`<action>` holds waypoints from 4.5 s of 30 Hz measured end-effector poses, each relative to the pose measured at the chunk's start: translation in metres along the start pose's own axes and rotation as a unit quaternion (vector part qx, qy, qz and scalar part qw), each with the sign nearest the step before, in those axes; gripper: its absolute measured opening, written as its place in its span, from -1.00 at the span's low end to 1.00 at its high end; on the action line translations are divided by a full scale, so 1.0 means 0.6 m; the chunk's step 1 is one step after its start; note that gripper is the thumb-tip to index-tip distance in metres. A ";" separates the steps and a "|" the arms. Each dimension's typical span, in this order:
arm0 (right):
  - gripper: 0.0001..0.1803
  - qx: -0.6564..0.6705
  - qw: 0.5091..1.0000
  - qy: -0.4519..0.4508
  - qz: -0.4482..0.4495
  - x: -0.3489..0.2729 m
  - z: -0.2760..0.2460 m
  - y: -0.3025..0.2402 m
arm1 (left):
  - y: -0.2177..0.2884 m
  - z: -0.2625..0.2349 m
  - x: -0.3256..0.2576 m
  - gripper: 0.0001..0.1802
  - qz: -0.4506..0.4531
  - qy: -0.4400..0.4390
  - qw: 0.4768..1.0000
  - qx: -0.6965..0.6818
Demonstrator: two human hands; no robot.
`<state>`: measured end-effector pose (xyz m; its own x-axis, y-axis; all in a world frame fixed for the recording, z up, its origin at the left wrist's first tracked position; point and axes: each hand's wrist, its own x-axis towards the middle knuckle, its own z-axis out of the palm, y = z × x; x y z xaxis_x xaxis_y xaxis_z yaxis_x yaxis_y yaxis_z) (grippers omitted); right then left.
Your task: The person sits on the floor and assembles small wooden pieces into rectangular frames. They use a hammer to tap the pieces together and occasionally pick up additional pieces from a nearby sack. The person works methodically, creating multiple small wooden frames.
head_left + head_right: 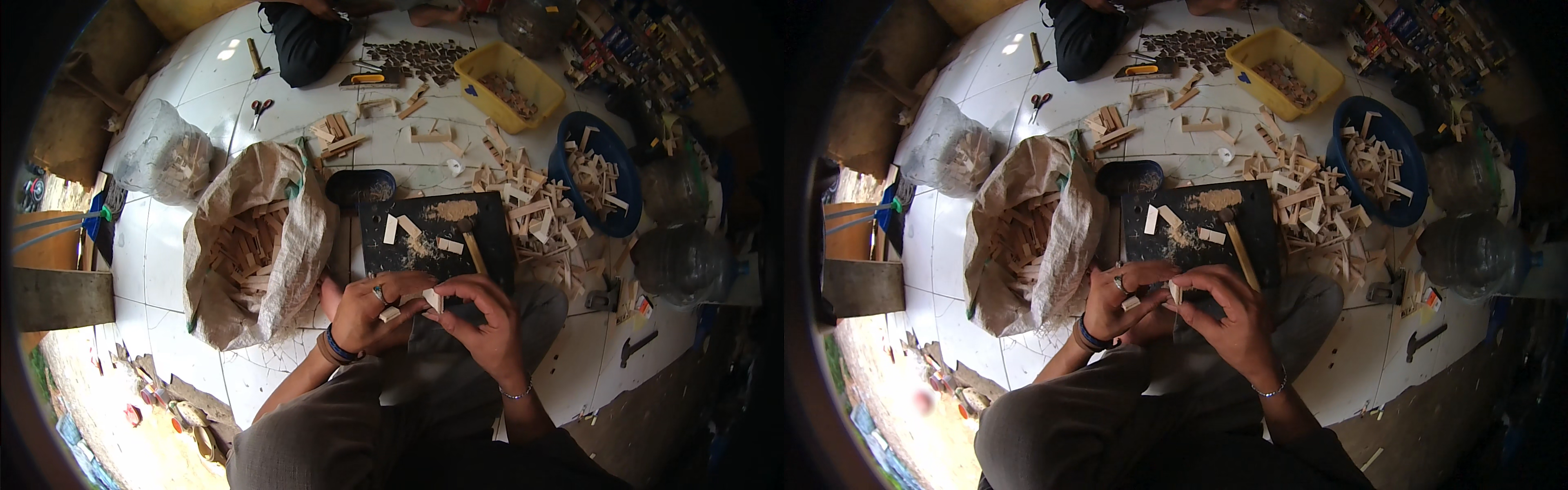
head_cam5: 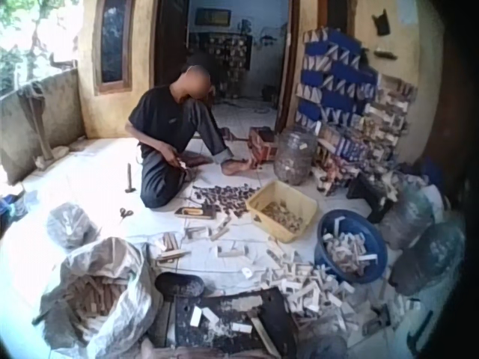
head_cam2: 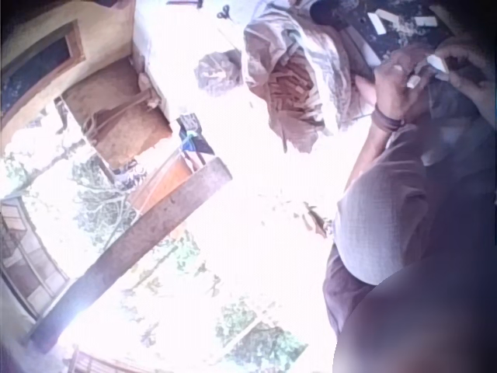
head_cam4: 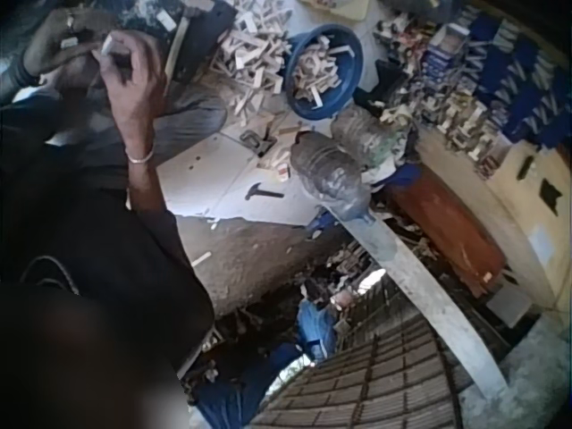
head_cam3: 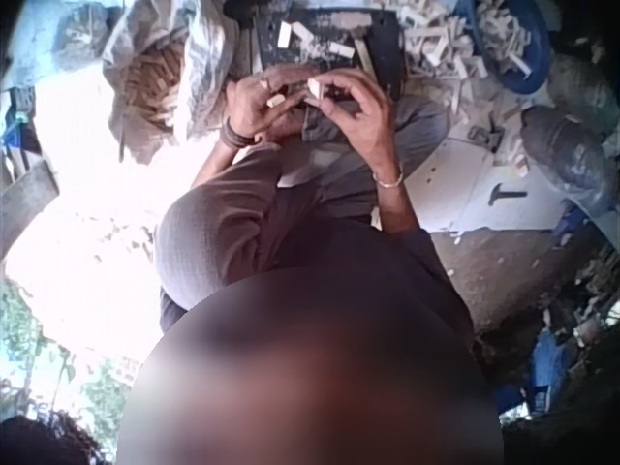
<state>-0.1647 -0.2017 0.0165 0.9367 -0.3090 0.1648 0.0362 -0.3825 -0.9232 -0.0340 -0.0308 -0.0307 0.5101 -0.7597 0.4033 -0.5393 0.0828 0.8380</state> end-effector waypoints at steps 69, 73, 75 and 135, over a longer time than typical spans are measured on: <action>-0.74 0.057 0.991 -0.038 0.116 0.002 0.028 0.080 | -0.060 0.048 -0.044 -0.65 -0.176 0.035 0.976 -0.124; -0.76 0.030 0.995 -0.030 0.091 0.007 0.026 0.074 | -0.062 0.045 -0.042 -0.63 -0.179 0.007 0.976 -0.125; -0.76 0.044 0.994 -0.036 0.093 0.008 0.024 0.076 | -0.061 0.045 -0.042 -0.63 -0.165 0.010 0.978 -0.123; -0.75 0.208 0.922 0.030 0.326 -0.011 0.037 0.101 | -0.063 0.067 -0.051 -0.56 -0.061 0.087 0.993 -0.040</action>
<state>-0.1609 -0.2035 -0.0483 0.7862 -0.4071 -0.4649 -0.3853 0.2651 -0.8839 -0.0562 -0.0368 -0.0896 0.6807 -0.6444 0.3484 -0.4145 0.0533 0.9085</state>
